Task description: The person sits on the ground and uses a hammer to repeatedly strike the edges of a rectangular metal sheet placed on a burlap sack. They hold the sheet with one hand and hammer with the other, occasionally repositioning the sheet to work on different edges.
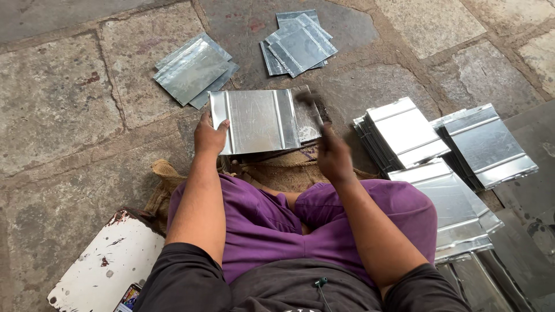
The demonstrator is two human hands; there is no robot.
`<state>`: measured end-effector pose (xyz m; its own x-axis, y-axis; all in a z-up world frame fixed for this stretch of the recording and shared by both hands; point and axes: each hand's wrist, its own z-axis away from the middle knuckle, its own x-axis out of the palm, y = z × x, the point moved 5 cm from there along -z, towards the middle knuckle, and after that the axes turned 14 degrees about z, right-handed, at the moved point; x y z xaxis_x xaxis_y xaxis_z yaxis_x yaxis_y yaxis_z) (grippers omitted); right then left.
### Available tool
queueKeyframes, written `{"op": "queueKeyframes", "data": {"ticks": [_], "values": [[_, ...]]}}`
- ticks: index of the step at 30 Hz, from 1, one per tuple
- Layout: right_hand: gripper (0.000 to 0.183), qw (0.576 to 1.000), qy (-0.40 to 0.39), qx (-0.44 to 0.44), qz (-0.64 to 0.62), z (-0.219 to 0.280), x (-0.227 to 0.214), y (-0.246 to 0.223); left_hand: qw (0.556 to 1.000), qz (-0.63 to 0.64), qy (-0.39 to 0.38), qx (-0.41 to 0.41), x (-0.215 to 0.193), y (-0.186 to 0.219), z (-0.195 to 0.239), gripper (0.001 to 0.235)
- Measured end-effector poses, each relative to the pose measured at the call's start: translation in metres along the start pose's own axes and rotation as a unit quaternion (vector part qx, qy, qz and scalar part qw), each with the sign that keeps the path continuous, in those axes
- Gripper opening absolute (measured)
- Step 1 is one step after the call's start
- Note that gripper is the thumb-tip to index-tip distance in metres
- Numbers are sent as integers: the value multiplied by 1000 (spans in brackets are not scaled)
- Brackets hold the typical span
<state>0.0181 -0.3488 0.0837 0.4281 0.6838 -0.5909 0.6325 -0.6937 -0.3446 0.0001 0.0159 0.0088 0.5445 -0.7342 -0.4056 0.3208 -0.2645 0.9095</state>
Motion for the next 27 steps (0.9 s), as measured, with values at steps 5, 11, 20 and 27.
{"op": "queueKeyframes", "data": {"ticks": [5,11,20,27], "values": [[34,981,-118,152,-12,-14,2,13,1000,-2,-7,9,-4,9,6,59],[36,988,127,33,-77,-40,-54,-5,1000,0,-4,13,-4,3,11,64],[42,958,-198,204,-31,5,27,29,997,-24,-5,69,-6,5,12,58],[31,991,118,22,-66,-45,-51,-8,998,-35,8,60,-3,-4,10,69]]}}
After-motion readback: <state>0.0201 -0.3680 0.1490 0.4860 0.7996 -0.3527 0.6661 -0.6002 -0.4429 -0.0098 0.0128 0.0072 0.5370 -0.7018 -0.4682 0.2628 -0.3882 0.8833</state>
